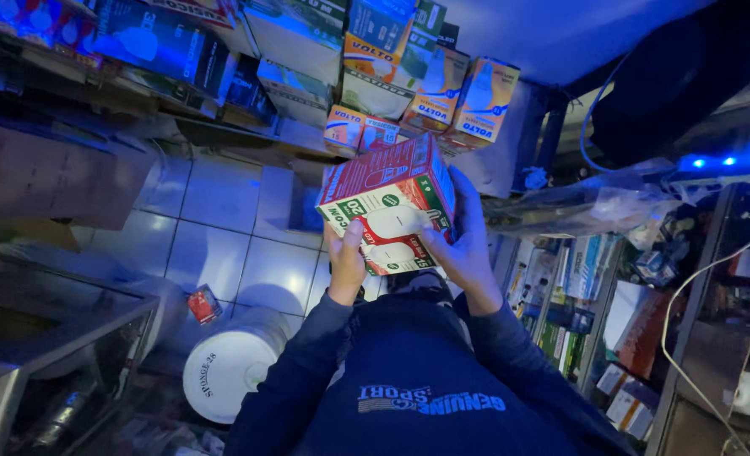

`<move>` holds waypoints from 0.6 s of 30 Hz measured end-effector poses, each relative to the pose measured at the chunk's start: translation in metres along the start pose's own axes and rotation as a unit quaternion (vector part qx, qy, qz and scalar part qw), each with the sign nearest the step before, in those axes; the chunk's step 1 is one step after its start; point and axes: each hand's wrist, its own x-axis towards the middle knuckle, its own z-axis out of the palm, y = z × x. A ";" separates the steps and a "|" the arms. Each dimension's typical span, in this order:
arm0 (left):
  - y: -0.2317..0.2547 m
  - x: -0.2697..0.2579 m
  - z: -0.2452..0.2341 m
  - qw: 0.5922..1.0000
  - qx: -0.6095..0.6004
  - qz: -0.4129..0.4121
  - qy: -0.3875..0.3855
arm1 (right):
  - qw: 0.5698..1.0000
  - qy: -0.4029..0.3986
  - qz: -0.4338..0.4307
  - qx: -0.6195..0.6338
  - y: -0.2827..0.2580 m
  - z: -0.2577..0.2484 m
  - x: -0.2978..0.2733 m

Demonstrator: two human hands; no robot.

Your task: The person organizes boxes of light bulbs and other electrical products by taking them out of a large shipping box and placing them onto shelves.

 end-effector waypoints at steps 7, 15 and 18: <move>-0.003 -0.004 0.038 0.996 -0.047 0.030 0.071 | 0.986 -0.165 -0.002 -0.021 -0.022 -0.045 0.015; -0.018 -0.001 0.116 0.975 -0.146 0.024 0.165 | 0.983 -0.179 0.003 -0.037 -0.026 -0.129 0.029; -0.028 -0.006 0.137 0.978 -0.126 0.059 0.157 | 0.983 -0.176 0.052 -0.016 -0.020 -0.150 0.034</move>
